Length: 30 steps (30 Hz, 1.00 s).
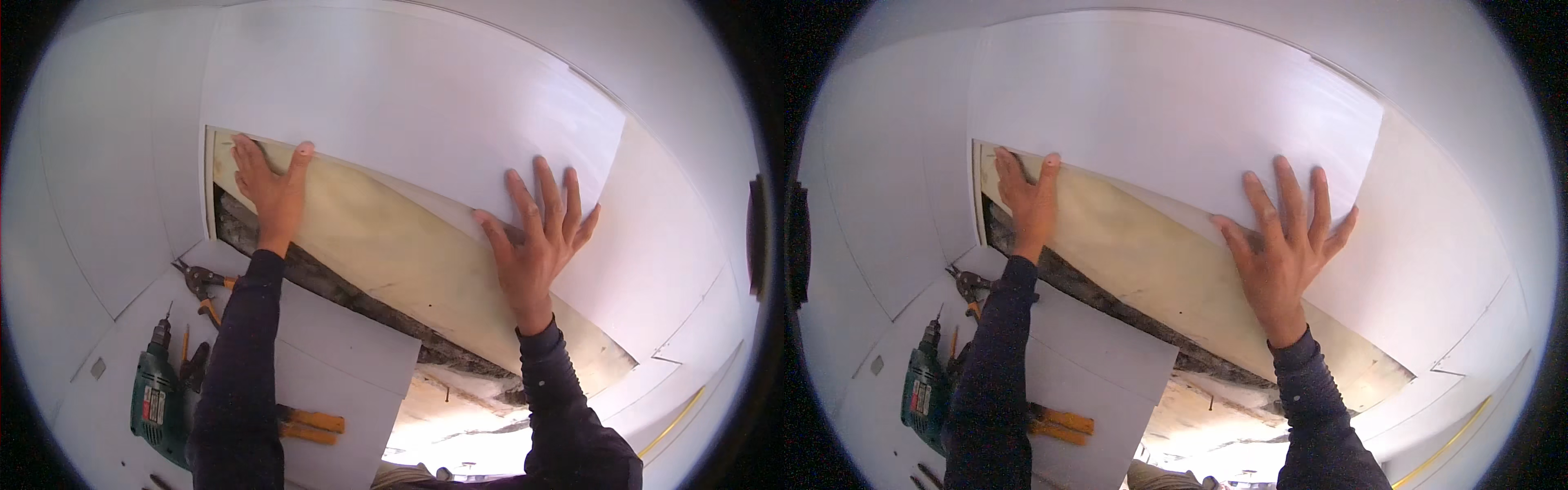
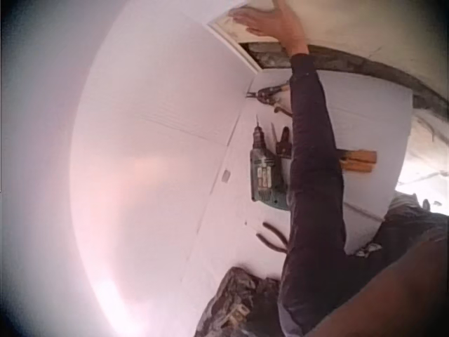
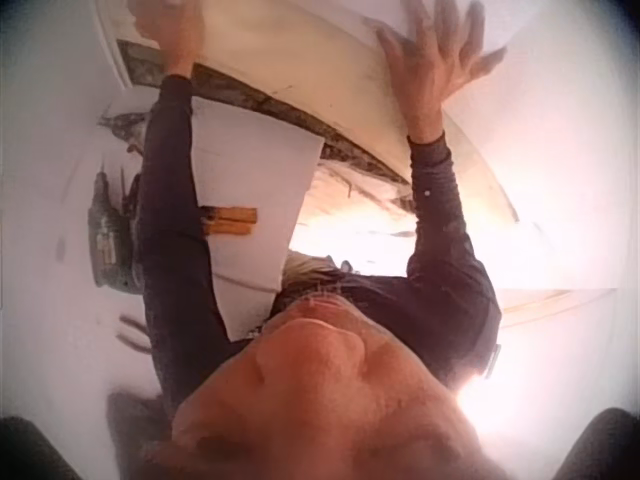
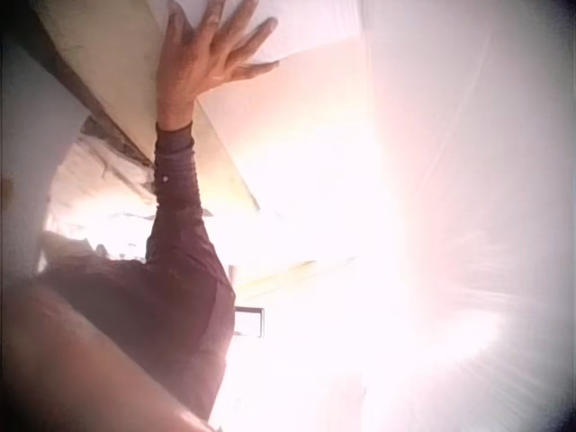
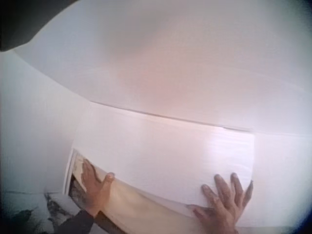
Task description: The person aligns a panel against the ceiling to mark it with a pencil, cuts the ceiling trim using shears, and checks the ceiling surface by hand.
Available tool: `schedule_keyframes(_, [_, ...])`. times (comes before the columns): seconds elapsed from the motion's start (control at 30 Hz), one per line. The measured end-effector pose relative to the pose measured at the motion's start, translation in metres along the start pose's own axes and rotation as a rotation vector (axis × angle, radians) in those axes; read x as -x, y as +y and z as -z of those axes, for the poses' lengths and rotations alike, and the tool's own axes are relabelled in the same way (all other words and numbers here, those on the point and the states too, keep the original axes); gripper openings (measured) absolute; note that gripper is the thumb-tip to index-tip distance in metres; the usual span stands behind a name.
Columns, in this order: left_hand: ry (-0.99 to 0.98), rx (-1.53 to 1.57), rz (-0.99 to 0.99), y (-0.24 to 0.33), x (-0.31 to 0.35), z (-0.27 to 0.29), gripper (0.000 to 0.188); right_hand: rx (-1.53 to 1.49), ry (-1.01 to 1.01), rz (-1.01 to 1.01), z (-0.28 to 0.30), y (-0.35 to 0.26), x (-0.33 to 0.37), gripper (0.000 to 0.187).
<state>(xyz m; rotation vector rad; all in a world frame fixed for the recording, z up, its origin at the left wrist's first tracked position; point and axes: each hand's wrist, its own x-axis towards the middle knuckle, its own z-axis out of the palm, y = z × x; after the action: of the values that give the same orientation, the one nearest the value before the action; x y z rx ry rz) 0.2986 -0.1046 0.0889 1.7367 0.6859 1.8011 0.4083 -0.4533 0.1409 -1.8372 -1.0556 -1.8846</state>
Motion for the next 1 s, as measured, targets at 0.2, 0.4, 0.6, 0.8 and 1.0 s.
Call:
schedule_keyframes(0.2, [-0.008, -0.005, -0.020, -0.008, -0.002, 0.002, 0.133, -0.089, 0.113, -0.123, 0.029, 0.035, 0.014, 0.094])
schedule_keyframes(0.4, [-0.034, -0.070, -0.068, -0.015, -0.002, 0.004, 0.135, 0.074, 0.054, -0.231, 0.038, 0.054, 0.033, 0.094])
schedule_keyframes(0.6, [-0.044, 0.049, -0.011, -0.015, -0.001, 0.010, 0.139, -0.188, 0.136, -0.347, 0.019, 0.033, 0.039, 0.088])
schedule_keyframes(0.8, [0.065, 0.037, -0.191, 0.004, 0.001, -0.006, 0.114, -0.061, 0.216, -0.278, 0.021, 0.057, 0.041, 0.072])
schedule_keyframes(1.0, [0.080, -0.097, -0.653, 0.018, 0.021, 0.004, 0.085, 0.090, 0.205, -0.205, 0.005, 0.057, 0.031, 0.068])
